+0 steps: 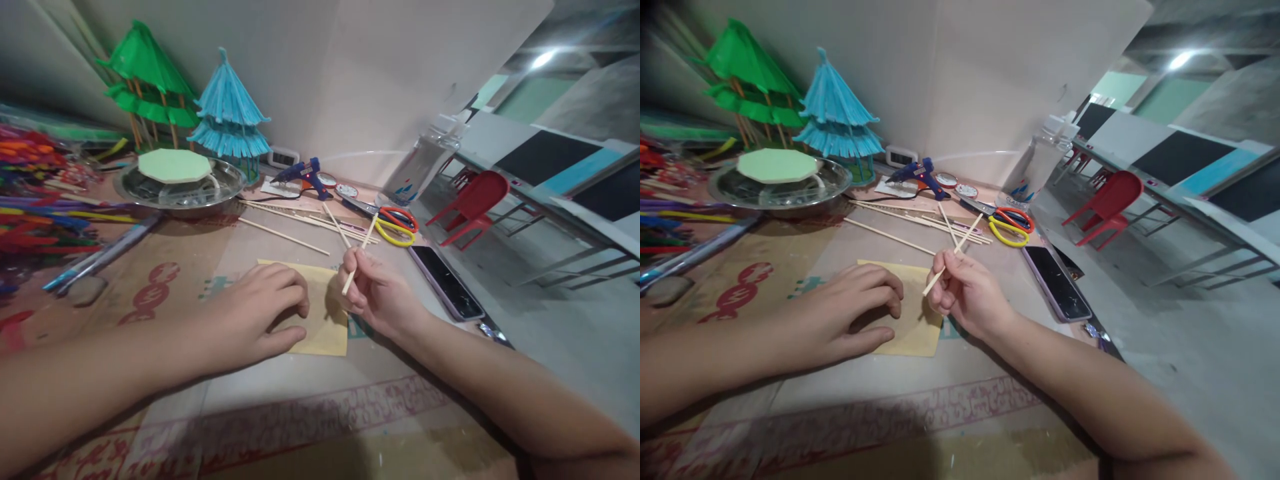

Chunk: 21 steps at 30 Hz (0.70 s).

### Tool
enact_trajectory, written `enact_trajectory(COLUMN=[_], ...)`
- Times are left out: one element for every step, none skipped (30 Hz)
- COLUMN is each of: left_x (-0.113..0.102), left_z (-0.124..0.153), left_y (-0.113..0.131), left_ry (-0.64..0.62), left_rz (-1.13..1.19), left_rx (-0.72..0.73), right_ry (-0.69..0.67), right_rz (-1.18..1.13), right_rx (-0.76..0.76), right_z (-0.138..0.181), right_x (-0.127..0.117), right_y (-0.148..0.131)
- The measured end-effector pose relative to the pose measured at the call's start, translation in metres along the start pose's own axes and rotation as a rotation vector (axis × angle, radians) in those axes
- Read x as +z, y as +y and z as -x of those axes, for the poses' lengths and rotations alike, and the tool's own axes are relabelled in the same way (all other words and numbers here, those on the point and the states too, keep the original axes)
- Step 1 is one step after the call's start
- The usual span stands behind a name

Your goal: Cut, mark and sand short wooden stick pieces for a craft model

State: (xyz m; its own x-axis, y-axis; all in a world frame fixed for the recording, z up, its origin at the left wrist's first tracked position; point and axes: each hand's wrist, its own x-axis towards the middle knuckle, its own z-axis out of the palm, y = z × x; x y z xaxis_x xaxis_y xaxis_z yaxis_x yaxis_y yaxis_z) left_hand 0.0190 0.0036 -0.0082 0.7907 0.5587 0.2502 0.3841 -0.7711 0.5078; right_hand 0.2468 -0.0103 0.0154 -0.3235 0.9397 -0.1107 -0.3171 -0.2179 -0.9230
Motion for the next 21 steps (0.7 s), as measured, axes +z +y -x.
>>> enact_trajectory(left_x=[0.0,0.0,0.0,0.0,0.0,0.0,0.0,-0.001,-0.001,-0.002,-0.002,-0.003,-0.004,-0.004,-0.005,-0.005,-0.005,-0.006,-0.006,-0.006,-0.006], left_z=[0.0,0.0,0.0,0.0,0.0,0.001,0.001,0.001,0.001,0.001,0.001,0.001,0.001,0.001,0.001,0.001,0.001,0.001,0.001,0.001,0.001], left_y=[0.0,0.0,0.001,0.001,0.001,0.001,0.001,0.001,0.002,0.002,0.002,0.002,0.002,0.002,0.002,0.002,0.002,0.002,0.003,0.003,0.004], left_ry=[-0.001,0.0,0.001,0.003,0.005,0.007,0.012,0.018,0.027,0.042,0.065,0.091,0.118,0.143,0.163,0.174,0.18,0.182,0.184,0.184,0.183], left_rz=[0.0,-0.001,-0.002,-0.003,-0.005,-0.008,-0.01,-0.009,-0.007,-0.005,-0.005,-0.007,-0.011,-0.018,-0.023,-0.026,-0.025,-0.021,-0.016,-0.011,-0.008], left_rx=[-0.001,-0.001,0.001,0.005,0.009,0.015,0.022,0.031,0.042,0.056,0.075,0.094,0.111,0.128,0.139,0.147,0.154,0.158,0.161,0.161,0.158], right_ry=[-0.002,-0.009,-0.018,-0.025,-0.028,-0.026,-0.019,-0.012,-0.005,-0.002,-0.001,-0.004,-0.01,-0.016,-0.02,-0.023,-0.024,-0.027,-0.029,-0.03,-0.027], right_rz=[0.014,0.026,0.039,0.054,0.069,0.086,0.101,0.117,0.13,0.142,0.154,0.165,0.175,0.186,0.197,0.211,0.223,0.237,0.255,0.277,0.305], right_rx=[-0.009,-0.022,-0.034,-0.043,-0.049,-0.049,-0.052,-0.053,-0.056,-0.057,-0.056,-0.055,-0.054,-0.053,-0.052,-0.047,-0.042,-0.037,-0.034,-0.04,-0.058], right_z=[0.0,0.001,0.001,0.001,0.002,0.002,0.002,0.002,0.002,0.001,0.001,0.0,0.0,0.0,0.0,0.001,0.002,0.003,0.004,0.005,0.007], right_x=[0.0,0.0,0.0,0.0,0.001,0.001,0.001,0.001,0.001,0.001,0.001,0.002,0.002,0.003,0.005,0.007,0.009,0.01,0.012,0.013,0.014], right_y=[0.001,0.001,0.002,0.003,0.003,0.004,0.005,0.007,0.008,0.009,0.011,0.012,0.013,0.013,0.014,0.014,0.014,0.014,0.014,0.014,0.014])
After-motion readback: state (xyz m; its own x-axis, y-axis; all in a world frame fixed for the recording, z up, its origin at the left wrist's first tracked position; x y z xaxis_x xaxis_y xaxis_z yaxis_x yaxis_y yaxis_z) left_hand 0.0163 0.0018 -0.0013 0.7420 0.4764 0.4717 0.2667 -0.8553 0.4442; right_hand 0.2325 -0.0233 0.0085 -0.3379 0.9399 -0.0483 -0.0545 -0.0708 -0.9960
